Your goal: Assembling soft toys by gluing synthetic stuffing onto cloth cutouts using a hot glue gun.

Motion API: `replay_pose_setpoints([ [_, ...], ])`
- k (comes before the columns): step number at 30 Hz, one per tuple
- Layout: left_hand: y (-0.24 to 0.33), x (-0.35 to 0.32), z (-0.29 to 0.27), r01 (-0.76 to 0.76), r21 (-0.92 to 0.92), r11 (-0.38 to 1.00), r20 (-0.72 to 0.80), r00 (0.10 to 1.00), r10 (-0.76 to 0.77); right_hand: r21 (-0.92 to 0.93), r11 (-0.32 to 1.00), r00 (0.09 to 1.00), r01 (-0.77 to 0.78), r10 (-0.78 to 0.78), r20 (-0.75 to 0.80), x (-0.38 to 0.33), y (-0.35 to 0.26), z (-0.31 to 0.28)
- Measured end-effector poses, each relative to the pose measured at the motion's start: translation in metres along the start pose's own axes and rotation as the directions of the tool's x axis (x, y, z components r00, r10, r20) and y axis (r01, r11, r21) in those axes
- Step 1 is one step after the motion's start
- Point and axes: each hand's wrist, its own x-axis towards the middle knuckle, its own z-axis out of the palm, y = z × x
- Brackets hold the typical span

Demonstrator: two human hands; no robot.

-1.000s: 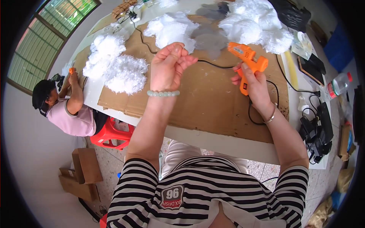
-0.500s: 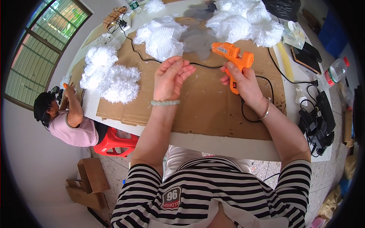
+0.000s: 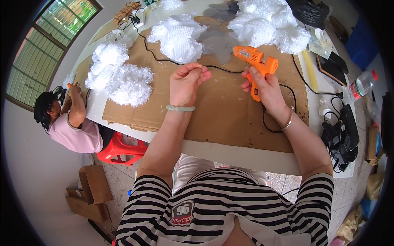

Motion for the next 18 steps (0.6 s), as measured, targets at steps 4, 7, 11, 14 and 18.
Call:
replay_pose_setpoints([
  [4,0.001,0.001,0.001,-0.015,0.012,1.000,-0.020,1.000,0.015,0.018,1.000,1.000,0.004,-0.004,0.000,0.001,0.002,-0.001],
  [7,0.005,0.000,0.011,-0.004,-0.017,1.000,-0.031,1.000,0.003,-0.004,1.000,1.000,-0.005,0.005,-0.014,0.001,0.000,-0.003],
  [11,0.012,-0.004,0.006,-0.034,-0.060,0.998,-0.007,0.999,0.034,-0.005,1.000,1.000,-0.015,0.015,-0.006,0.002,0.000,-0.002],
  [14,0.027,-0.012,0.004,-0.112,-0.079,0.991,-0.069,0.992,0.107,-0.020,1.000,1.000,-0.016,0.016,0.004,0.001,0.001,0.001],
  [18,0.077,-0.039,-0.013,-0.473,0.158,0.867,-0.148,0.857,0.494,-0.036,0.998,0.999,-0.042,0.041,-0.009,-0.001,0.000,-0.002],
])
